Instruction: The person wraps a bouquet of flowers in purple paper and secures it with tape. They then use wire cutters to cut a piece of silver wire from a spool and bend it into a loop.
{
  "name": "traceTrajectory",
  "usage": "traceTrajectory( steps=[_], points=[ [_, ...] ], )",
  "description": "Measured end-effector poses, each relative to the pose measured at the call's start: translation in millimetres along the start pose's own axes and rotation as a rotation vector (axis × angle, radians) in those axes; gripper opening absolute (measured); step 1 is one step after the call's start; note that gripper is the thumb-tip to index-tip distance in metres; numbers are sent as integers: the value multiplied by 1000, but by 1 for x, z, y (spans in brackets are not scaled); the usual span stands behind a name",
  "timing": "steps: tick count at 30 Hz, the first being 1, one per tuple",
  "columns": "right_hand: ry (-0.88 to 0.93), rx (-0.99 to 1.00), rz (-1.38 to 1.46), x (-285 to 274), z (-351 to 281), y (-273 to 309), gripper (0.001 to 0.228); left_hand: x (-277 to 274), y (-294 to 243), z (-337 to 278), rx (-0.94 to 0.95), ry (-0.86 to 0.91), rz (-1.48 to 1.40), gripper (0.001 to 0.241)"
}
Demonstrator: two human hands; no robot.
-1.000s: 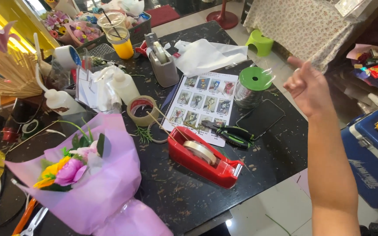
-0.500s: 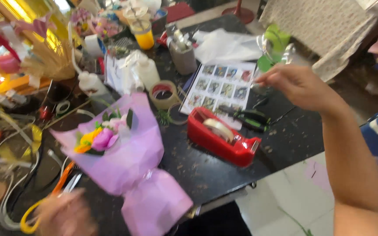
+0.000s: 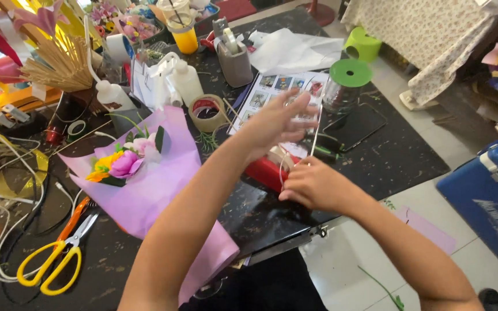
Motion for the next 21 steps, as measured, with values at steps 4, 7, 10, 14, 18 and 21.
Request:
traceTrajectory(
  steps=[4,7,10,14,18,21],
  points=[
    [-216,-7,-92,-21,-15,15,33,-19,-11,37,196,-190,368,84],
    [-275,-7,-83,-38,-20,27,36,-19,40,77,148,-83,979,84],
    [-282,11,-88,-46,-29,32,39,-6,70,91,-38,86,1044,94],
    [-189,57,-71,-44,-44,26,41,-23,149,133,-13,8,890,39],
    [-194,110,-15,-42,-61,6,36,-59,26,94,218,-274,631,53],
    [11,198,236,-31,-72,-13,38,-89,-78,37,239,-502,221,55]
  ],
)
Point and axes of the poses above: each hand's wrist, its own z-axis towards the middle knuckle, its own x-axis out of the palm, y = z × x, the point moved 6 cm from there along z, towards the middle knuckle, and after that the axes turned 15 degrees about x, right-handed, at the moved point
